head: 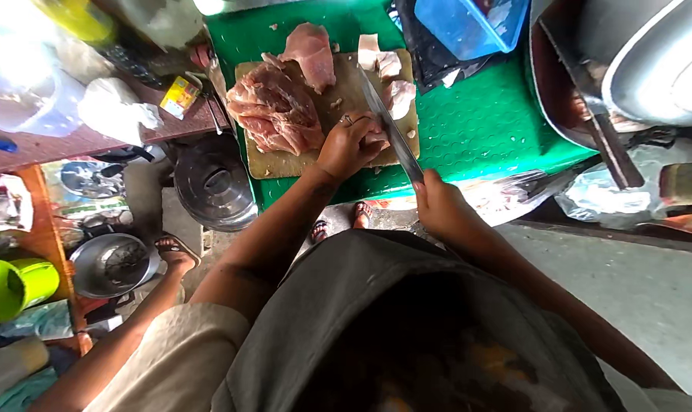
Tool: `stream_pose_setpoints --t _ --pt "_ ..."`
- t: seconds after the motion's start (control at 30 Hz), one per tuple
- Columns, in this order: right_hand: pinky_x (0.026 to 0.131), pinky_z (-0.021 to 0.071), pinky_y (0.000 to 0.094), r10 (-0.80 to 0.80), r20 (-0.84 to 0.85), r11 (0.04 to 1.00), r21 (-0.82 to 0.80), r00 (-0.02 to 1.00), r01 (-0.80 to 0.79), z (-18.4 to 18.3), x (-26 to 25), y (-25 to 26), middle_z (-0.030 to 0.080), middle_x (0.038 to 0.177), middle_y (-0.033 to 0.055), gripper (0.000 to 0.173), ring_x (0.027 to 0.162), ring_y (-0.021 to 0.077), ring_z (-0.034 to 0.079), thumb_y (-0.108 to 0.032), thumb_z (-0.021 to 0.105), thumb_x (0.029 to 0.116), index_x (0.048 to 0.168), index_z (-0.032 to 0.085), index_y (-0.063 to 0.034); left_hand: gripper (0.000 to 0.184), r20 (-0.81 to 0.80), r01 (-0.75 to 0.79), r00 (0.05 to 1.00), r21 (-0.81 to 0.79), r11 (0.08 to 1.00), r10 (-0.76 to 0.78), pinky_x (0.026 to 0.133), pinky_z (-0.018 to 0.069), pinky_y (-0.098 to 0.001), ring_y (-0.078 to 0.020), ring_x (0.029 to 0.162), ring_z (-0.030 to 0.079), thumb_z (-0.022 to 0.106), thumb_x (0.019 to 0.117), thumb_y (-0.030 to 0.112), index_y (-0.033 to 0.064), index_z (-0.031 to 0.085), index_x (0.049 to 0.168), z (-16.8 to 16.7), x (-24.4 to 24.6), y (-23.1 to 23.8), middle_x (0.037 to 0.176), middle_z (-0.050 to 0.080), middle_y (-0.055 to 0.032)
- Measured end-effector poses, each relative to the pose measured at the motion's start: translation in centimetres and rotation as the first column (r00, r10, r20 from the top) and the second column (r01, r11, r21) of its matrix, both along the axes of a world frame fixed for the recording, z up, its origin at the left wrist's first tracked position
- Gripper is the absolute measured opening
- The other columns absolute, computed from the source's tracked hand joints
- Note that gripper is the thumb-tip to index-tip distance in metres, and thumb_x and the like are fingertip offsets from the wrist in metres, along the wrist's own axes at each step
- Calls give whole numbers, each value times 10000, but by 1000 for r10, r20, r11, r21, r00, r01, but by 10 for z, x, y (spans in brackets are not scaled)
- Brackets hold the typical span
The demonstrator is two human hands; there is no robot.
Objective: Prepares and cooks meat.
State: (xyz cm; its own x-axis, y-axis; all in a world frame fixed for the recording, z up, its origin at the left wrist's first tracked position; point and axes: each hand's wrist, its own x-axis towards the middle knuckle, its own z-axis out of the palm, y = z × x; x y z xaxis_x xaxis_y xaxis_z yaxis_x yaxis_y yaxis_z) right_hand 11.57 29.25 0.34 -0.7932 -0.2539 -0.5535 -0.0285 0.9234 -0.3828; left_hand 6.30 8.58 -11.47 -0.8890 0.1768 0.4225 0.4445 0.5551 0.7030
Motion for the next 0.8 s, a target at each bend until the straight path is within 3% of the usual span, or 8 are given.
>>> stream_pose_setpoints --t 0.1,0.3,0.4,0.47,0.6,0.73,0.8 --pt "688 554 530 19 21 1000 22 1000 -20 -3 7 4 628 810 221 257 755 384 685 -155 407 1107 1194 492 71 222 17 12 1000 10 1000 -12 973 540 -388 -294 1092 679 775 875 182 1 737 998 1 0 -2 1137 706 -196" --pt "857 568 566 -41 -47 999 6 998 41 -35 -41 -45 664 1064 284 366 998 424 702 -209 370 1129 1367 454 56 185 -27 21 999 -12 1000 -21 978 536 -388 -300 1094 673 758 862 130 -4 725 985 2 0 -1 1125 713 -176" --pt "744 572 538 -2 -30 1000 -20 1000 1 -24 -12 -22 644 903 239 301 831 391 697 -186 399 1120 1290 461 54 202 0 0 1000 -15 1000 0 982 542 -402 -314 1095 677 753 872 119 -14 727 1022 5 2 0 1131 708 -190" --pt "732 557 556 3 -33 999 -37 999 -4 -22 19 1 652 855 272 285 799 423 696 -123 417 1095 1224 490 121 204 4 1 1000 -4 1000 -1 966 544 -414 -322 1078 679 752 871 111 -17 728 1028 6 2 1 1128 705 -201" --pt "844 549 561 -61 73 997 49 995 57 -23 21 -11 669 975 309 333 937 448 702 -135 394 1111 1306 454 129 181 -7 3 1000 -3 1000 -3 962 546 -385 -299 1083 679 744 865 104 4 733 1016 2 3 0 1135 707 -186" --pt "871 561 579 -66 -35 997 -44 997 64 -49 -20 -34 675 1052 296 376 981 445 705 -177 391 1122 1404 428 69 188 53 -26 998 -20 999 27 959 551 -402 -297 1077 684 749 876 130 4 731 1015 7 3 0 1134 707 -185" --pt "802 574 576 -67 -21 988 -138 998 63 -56 -30 -27 665 1053 298 399 888 432 709 -202 368 1130 1428 421 58 212 132 -62 989 7 998 61 937 555 -408 -276 1036 688 748 890 146 -4 721 1037 18 7 -1 1109 703 -182"
